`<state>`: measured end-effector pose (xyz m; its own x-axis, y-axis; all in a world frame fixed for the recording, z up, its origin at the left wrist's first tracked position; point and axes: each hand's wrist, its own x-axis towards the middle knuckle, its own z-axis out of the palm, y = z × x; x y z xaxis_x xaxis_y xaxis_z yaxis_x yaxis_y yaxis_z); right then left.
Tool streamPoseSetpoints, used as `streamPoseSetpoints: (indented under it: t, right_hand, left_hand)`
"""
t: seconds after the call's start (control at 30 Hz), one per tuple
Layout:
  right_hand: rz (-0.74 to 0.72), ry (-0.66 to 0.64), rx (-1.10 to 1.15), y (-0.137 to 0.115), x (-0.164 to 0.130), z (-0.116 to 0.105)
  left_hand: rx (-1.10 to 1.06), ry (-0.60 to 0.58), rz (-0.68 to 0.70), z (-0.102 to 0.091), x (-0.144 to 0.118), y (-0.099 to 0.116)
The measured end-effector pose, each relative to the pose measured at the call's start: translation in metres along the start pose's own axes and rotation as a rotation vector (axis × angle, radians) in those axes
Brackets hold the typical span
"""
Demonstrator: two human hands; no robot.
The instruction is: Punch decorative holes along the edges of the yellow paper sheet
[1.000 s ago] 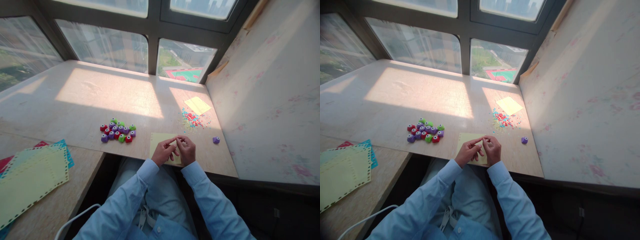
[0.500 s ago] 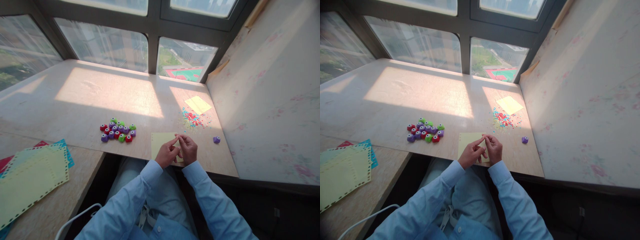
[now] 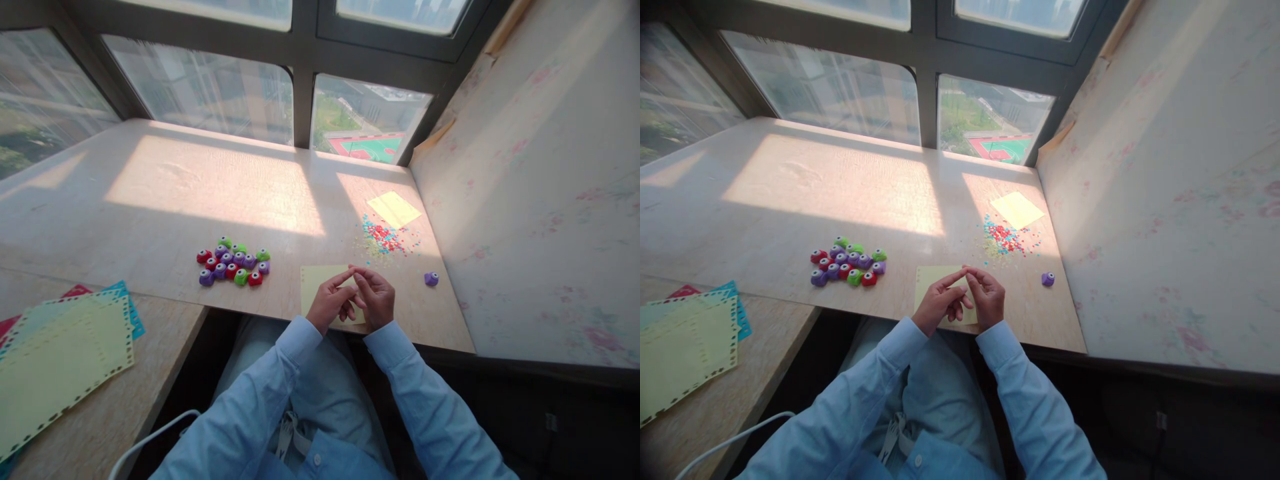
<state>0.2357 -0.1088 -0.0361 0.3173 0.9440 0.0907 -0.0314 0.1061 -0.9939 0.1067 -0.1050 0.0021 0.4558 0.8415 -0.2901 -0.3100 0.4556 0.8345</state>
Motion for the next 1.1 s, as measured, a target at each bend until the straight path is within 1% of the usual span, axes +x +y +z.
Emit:
streamPoseSetpoints:
  t: [0.17, 0.33, 0.5, 0.63, 0.77, 0.87, 0.93, 1.0, 1.07, 1.1]
  right_hand:
    - [0.005, 0.007, 0.063, -0.002, 0.002, 0.002]
    - [0.004, 0.0, 0.088, 0.0, 0.004, 0.003]
    - [0.009, 0.004, 0.092, -0.003, 0.004, 0.003]
    - [0.023, 0.018, 0.1, -0.005, 0.004, 0.004]
    - [0.008, 0.022, 0.085, -0.004, 0.006, 0.001]
    - [-0.025, 0.024, 0.062, -0.003, 0.007, -0.002]
    - [-0.038, 0.017, 0.048, -0.003, 0.008, -0.003]
    - [-0.044, 0.023, 0.04, -0.003, 0.009, -0.003]
    - [-0.041, 0.04, 0.04, -0.003, 0.009, -0.003]
    - [-0.036, 0.053, 0.044, -0.003, 0.009, -0.003]
  left_hand:
    - [-0.063, 0.014, -0.007, -0.003, 0.001, 0.0]
    - [-0.025, 0.038, -0.01, -0.005, 0.001, 0.003]
    - [0.026, 0.054, -0.004, -0.007, 0.001, 0.008]
    - [0.101, 0.115, 0.013, -0.013, 0.001, 0.013]
    - [0.213, 0.23, 0.099, -0.033, -0.002, 0.018]
    - [0.401, 0.367, 0.211, -0.055, -0.005, 0.019]
    - [0.61, 0.453, 0.289, -0.069, -0.008, 0.018]
    - [0.871, 0.533, 0.362, -0.081, -0.011, 0.014]
    - [1.1, 0.564, 0.456, -0.088, -0.012, 0.009]
    - [1.182, 0.553, 0.506, -0.091, -0.013, 0.007]
